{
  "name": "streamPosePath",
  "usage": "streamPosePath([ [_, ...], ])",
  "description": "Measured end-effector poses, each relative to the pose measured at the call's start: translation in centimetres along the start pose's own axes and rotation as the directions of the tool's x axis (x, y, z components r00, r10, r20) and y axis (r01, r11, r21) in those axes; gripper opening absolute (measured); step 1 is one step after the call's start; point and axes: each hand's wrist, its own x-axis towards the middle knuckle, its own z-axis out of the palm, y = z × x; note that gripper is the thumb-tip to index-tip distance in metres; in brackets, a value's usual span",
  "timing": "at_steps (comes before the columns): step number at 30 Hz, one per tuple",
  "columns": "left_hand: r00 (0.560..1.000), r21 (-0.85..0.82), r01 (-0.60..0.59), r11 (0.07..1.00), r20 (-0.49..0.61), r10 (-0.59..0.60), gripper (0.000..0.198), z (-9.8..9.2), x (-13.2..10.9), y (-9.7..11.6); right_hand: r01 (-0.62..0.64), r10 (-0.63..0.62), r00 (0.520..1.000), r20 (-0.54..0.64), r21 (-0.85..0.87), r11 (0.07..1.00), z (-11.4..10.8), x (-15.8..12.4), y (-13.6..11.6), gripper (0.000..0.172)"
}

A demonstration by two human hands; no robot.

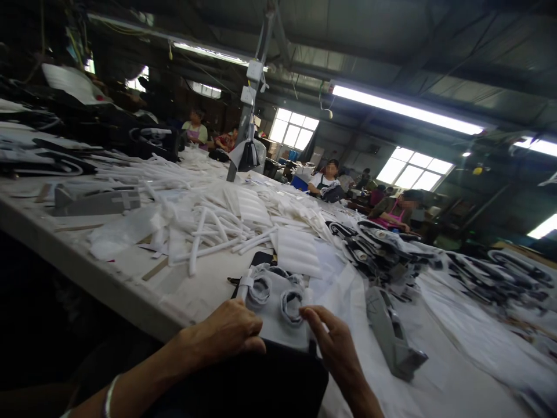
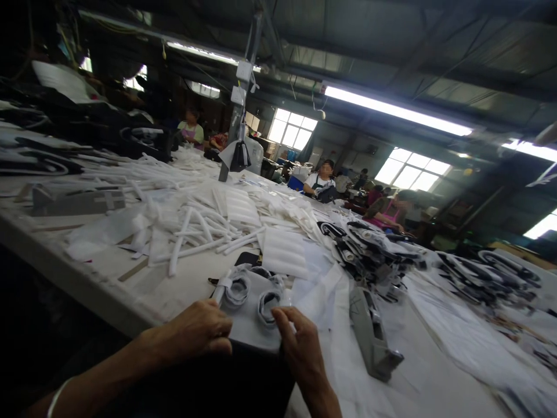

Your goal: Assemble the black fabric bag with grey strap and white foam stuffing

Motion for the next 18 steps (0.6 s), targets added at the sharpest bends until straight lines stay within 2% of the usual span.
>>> streamPosePath([
  [2,1.0,-0.095,0.008,0.995,0.018,-0.007,0.026,-1.6,0.5,-0.3,-0.089,0.091,0.995,-0.047,0.039,0.995,-1.7,1.6,1.7,0.04],
  [4,0.999,-0.195,0.052,0.979,0.0,-0.053,0.022,-3.0,1.9,-1.4,-0.156,0.157,0.987,-0.042,0.043,0.987,-2.8,3.5,3.9,0.044],
  [7,0.977,-0.251,0.176,0.952,-0.077,-0.201,0.023,-3.8,5.6,-4.8,-0.197,0.197,0.98,-0.006,0.038,0.98,-2.9,6.8,7.3,0.046],
  [9,0.95,-0.241,0.277,0.93,-0.079,-0.303,0.023,-3.2,8.5,-7.5,-0.198,0.198,0.98,0.003,0.019,0.98,-2.1,9.0,9.1,0.045],
  [12,0.916,-0.219,0.398,0.891,0.039,-0.399,0.021,-1.2,12.6,-10.9,-0.211,0.213,0.974,0.08,-0.026,0.977,-0.4,12.2,11.1,0.043],
  [15,0.906,-0.207,0.421,0.883,0.153,-0.395,0.02,1.0,15.5,-12.7,-0.217,0.226,0.947,0.228,-0.063,0.974,1.4,14.9,12.8,0.037],
  [17,0.902,-0.21,0.413,0.886,0.23,-0.365,0.019,2.1,16.6,-13.3,-0.226,0.237,0.942,0.239,-0.074,0.971,2.0,16.6,13.8,0.04],
  [18,0.899,-0.215,0.406,0.888,0.268,-0.347,0.018,2.6,17.0,-13.5,-0.238,0.25,0.946,0.205,-0.08,0.968,2.0,17.4,14.3,0.048],
])
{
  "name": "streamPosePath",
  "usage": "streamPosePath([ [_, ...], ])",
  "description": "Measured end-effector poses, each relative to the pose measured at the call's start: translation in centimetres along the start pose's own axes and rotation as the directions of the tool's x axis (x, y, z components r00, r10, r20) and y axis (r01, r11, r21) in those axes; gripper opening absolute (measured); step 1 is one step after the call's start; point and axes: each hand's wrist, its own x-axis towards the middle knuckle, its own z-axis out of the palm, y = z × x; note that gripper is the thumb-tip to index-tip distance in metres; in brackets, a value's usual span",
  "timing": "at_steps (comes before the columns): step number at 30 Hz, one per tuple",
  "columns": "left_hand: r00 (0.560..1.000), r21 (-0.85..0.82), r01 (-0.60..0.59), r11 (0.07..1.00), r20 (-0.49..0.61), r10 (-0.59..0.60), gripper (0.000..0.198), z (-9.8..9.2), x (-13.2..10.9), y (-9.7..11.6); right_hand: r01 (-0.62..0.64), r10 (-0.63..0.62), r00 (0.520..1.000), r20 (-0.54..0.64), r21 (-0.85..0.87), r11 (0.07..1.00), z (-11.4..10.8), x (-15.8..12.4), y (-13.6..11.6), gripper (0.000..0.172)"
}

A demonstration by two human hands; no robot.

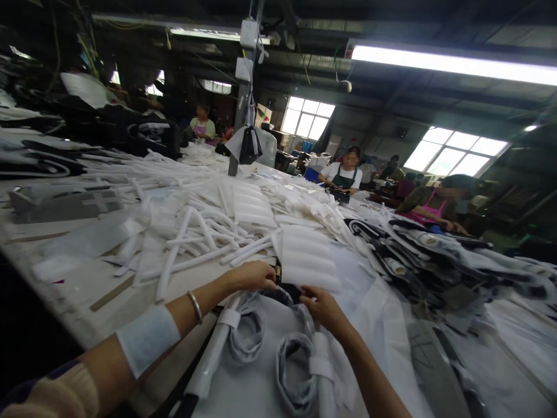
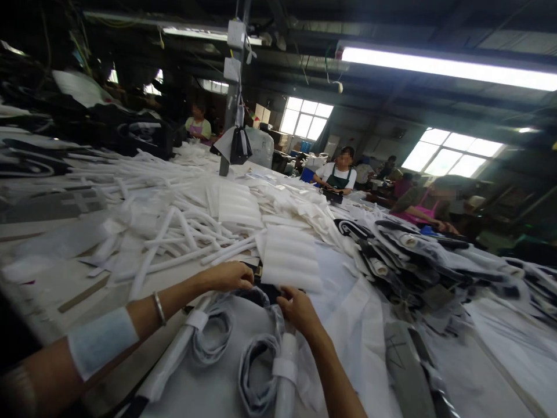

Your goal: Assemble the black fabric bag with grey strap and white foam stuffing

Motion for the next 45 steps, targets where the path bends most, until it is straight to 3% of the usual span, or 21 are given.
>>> streamPosePath([
  [2,0.997,-0.009,-0.01,1.0,0.072,0.011,0.017,0.4,0.7,-0.5,-0.03,0.029,0.99,-0.139,-0.004,1.0,-0.7,1.5,0.4,0.067],
  [4,0.992,-0.022,-0.012,1.0,0.122,0.014,0.02,0.7,1.1,-1.1,-0.041,0.042,0.949,-0.312,0.011,0.999,-1.7,2.4,0.6,0.079],
  [6,0.988,-0.041,-0.007,0.999,0.153,0.013,0.024,0.9,1.2,-1.7,-0.023,0.037,0.914,-0.404,0.038,0.999,-2.5,2.7,0.5,0.077],
  [8,0.984,-0.07,-0.005,0.998,0.175,0.018,0.024,1.0,1.2,-2.1,0.014,0.027,0.92,-0.392,0.1,0.995,-2.6,2.6,0.3,0.063],
  [11,0.982,-0.128,-0.009,0.992,0.186,0.032,0.016,1.1,0.9,-2.4,0.085,-0.018,0.966,-0.259,0.248,0.965,-1.5,2.0,-0.7,0.04],
  [14,0.984,-0.346,-0.018,0.938,0.162,0.078,0.013,1.0,0.4,-2.5,0.081,-0.086,0.996,0.004,0.304,0.949,-0.3,1.4,-2.4,0.043],
  [17,0.975,-0.671,-0.055,0.739,0.122,0.184,0.019,0.9,-0.2,-2.5,0.036,-0.114,0.965,0.237,0.308,0.951,-0.2,0.9,-4.6,0.048],
  [21,0.953,-0.862,-0.09,0.499,0.072,0.296,0.029,-0.1,-1.6,-1.7,-0.004,-0.159,0.88,0.448,0.342,0.94,-1.3,0.8,-7.5,0.057],
  [24,0.935,-0.901,-0.149,0.407,0.006,0.355,0.032,-1.7,-3.1,-0.8,0.004,-0.153,0.853,0.5,0.286,0.958,-1.8,1.3,-9.2,0.057],
  [29,0.922,-0.931,-0.196,0.307,-0.068,0.381,0.034,-3.2,-4.7,-1.1,0.135,-0.182,0.778,0.602,0.123,0.983,-2.3,2.0,-11.3,0.039],
  [33,0.936,-0.941,-0.193,0.279,-0.091,0.34,0.029,-2.8,-4.5,-2.1,0.033,-0.086,0.722,0.687,0.089,0.995,-2.4,1.1,-12.2,0.038],
  [36,0.92,-0.967,-0.18,0.182,-0.1,0.379,0.034,-2.6,-4.6,-2.0,-0.036,-0.037,0.776,0.629,0.102,0.994,-2.0,0.7,-12.7,0.041],
  [39,0.887,-0.98,-0.183,0.084,-0.128,0.444,0.042,-2.8,-5.2,-1.5,0.01,-0.069,0.835,0.546,0.109,0.994,-1.2,0.6,-14.0,0.039],
  [45,0.873,-0.99,-0.137,-0.031,-0.135,0.469,0.045,-3.7,-6.7,-1.3,0.158,-0.108,0.759,0.642,-0.021,0.987,-1.1,-0.8,-17.7,0.039],
])
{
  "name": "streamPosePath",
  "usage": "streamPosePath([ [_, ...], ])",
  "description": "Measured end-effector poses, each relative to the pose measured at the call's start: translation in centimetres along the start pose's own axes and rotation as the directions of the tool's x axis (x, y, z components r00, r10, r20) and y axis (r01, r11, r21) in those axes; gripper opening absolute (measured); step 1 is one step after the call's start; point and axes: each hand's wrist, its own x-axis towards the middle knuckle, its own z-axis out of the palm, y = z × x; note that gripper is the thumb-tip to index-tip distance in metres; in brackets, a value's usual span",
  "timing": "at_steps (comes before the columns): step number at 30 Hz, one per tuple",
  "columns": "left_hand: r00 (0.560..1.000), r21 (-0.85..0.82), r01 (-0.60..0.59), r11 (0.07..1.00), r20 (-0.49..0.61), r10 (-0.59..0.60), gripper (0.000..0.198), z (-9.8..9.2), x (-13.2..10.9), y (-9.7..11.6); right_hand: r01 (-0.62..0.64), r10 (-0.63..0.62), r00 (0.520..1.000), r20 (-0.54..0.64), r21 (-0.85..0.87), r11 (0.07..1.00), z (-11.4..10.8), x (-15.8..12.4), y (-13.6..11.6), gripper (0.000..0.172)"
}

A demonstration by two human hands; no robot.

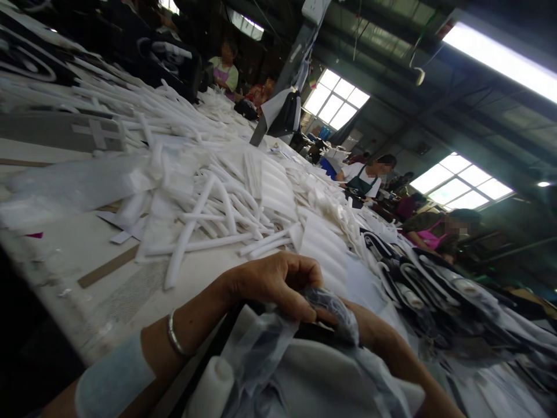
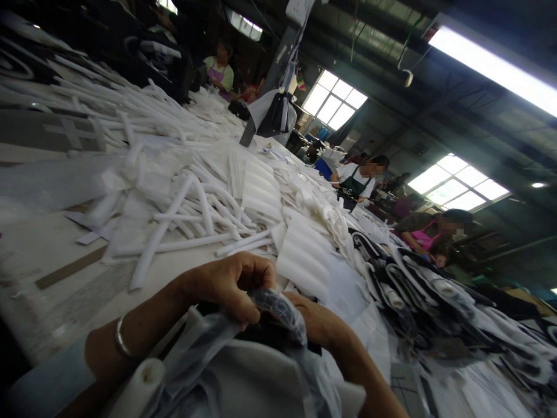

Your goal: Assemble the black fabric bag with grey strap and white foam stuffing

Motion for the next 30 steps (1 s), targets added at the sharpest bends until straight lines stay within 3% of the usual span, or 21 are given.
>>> streamPosePath([
  [7,0.998,-0.066,-0.012,0.998,0.064,0.016,0.049,0.1,-0.2,0.1,-0.08,0.082,0.997,0.01,-0.13,0.988,-0.2,-2.4,-1.2,0.039],
  [16,0.994,-0.107,-0.065,0.992,0.084,0.074,0.048,1.7,-2.0,1.6,-0.05,0.045,0.999,-0.031,-0.169,0.984,1.3,-4.7,-6.3,0.02],
  [23,0.996,-0.038,-0.035,0.999,0.086,0.038,0.049,1.5,-1.5,1.2,-0.118,0.124,0.988,0.096,-0.072,0.99,1.2,-4.2,-3.3,0.036],
  [28,0.996,-0.114,0.013,0.993,0.087,-0.003,0.048,2.4,-2.2,1.6,-0.236,0.238,0.969,-0.062,0.035,0.971,1.4,-7.3,-2.4,0.039],
  [30,0.996,-0.15,0.036,0.988,0.088,-0.023,0.047,2.8,-2.6,1.9,-0.221,0.23,0.97,-0.081,0.102,0.97,1.2,-8.4,-2.1,0.041],
])
